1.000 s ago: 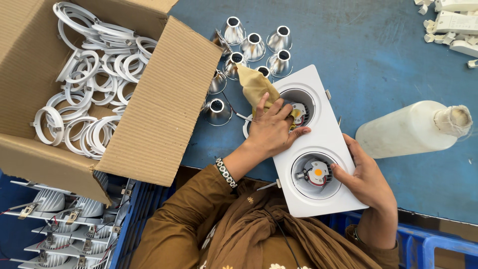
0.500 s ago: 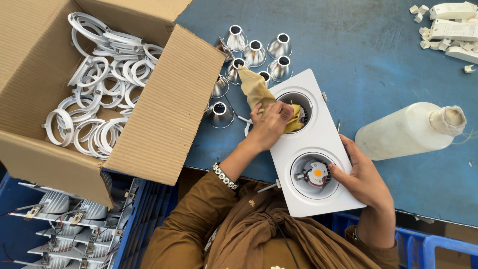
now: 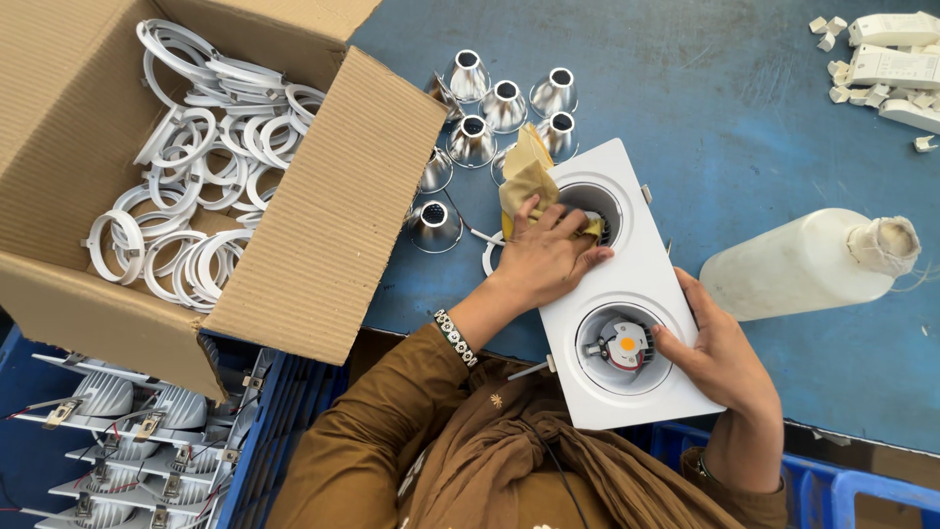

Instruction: The person wipes the interior of a dual recessed LED light fixture with a yellow cloth, then installs two LED modules into the fixture. They place white plastic rings around each module and set the completed unit into a blue crate. The person repeats the process on a second fixture.

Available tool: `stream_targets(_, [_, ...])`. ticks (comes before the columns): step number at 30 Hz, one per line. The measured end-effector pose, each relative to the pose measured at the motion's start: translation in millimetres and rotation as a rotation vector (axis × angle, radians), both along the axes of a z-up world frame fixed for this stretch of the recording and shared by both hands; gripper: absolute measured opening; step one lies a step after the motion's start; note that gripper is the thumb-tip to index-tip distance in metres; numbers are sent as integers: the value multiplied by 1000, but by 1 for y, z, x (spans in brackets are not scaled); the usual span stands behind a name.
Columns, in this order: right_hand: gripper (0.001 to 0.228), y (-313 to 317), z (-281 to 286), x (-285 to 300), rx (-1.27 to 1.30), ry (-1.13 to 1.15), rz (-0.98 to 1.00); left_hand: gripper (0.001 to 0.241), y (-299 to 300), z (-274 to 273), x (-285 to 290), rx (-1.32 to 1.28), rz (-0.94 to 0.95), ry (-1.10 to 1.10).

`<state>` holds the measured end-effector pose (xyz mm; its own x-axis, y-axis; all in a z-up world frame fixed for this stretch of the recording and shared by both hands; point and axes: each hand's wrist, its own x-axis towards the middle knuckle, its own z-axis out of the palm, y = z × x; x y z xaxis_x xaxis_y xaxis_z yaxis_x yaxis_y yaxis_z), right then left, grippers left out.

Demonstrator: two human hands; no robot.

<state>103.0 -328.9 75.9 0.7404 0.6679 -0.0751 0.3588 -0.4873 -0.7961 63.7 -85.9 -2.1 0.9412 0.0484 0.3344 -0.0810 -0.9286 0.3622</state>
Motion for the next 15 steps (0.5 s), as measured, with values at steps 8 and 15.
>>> stream_targets(8, [72, 4, -2, -4, 48, 57, -19, 70, 3, 1, 9, 23, 77, 88])
stream_targets(15, [70, 2, -5, -4, 89, 64, -6, 68, 5, 10, -7, 152, 112, 25])
